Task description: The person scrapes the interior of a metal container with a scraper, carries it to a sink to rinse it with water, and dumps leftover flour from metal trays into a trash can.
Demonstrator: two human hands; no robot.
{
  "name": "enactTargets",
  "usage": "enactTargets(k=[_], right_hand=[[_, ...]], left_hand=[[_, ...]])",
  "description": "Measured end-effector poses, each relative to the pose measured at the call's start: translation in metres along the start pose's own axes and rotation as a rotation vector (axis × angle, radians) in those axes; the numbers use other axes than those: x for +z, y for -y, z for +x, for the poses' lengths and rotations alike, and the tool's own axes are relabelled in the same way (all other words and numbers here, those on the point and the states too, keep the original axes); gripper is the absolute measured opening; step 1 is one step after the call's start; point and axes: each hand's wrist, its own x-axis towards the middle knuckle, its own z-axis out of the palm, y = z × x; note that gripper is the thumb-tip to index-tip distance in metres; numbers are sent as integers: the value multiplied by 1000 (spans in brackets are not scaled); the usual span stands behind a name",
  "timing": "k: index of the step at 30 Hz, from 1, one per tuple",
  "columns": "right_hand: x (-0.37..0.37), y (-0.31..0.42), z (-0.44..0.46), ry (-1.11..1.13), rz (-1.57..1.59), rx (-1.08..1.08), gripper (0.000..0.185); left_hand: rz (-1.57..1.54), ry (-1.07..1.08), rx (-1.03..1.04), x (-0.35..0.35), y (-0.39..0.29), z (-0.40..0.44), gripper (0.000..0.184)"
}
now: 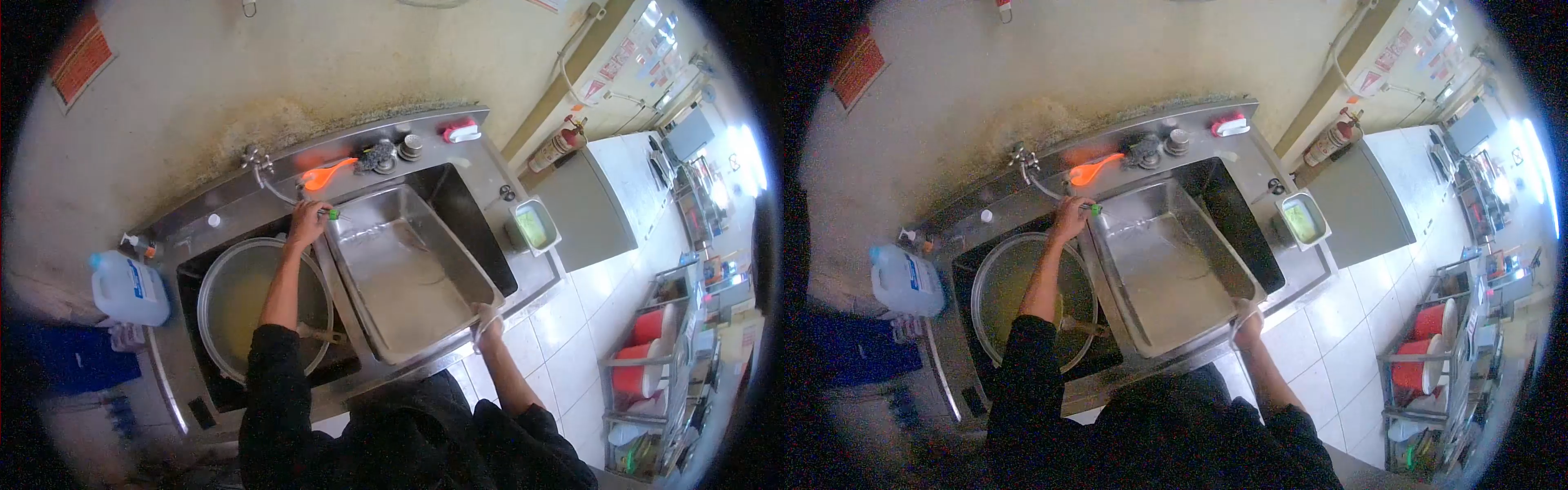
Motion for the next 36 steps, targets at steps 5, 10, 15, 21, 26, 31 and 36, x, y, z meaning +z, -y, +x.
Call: enactTargets(k=[5,10,15,21,26,31,36], right_hand=[[18,19,-24,4,-281,149,39],[43,63,-73,24,-382,210,55],[9,64,-72,80,-284,270,50],[-16,67,-80,32,-91,115,43],[6,55,-87,-106,73,-64,34],[33,61,-99,32,173,-191,40],[6,68,-109,154,123,-266,70]], left_hand=[[74,-25,80,36,28,-6,18],[103,25,-2,37,21,-21,23],[-34,16,-34,22,-3,-35,27],[-749,-33,-245,7,-64,-53,29],[-1046,156,-210,24,-185,-101,37],[-811,433,97,43,-334,-165,79],[-805,308,43,85,-386,-206,89]])
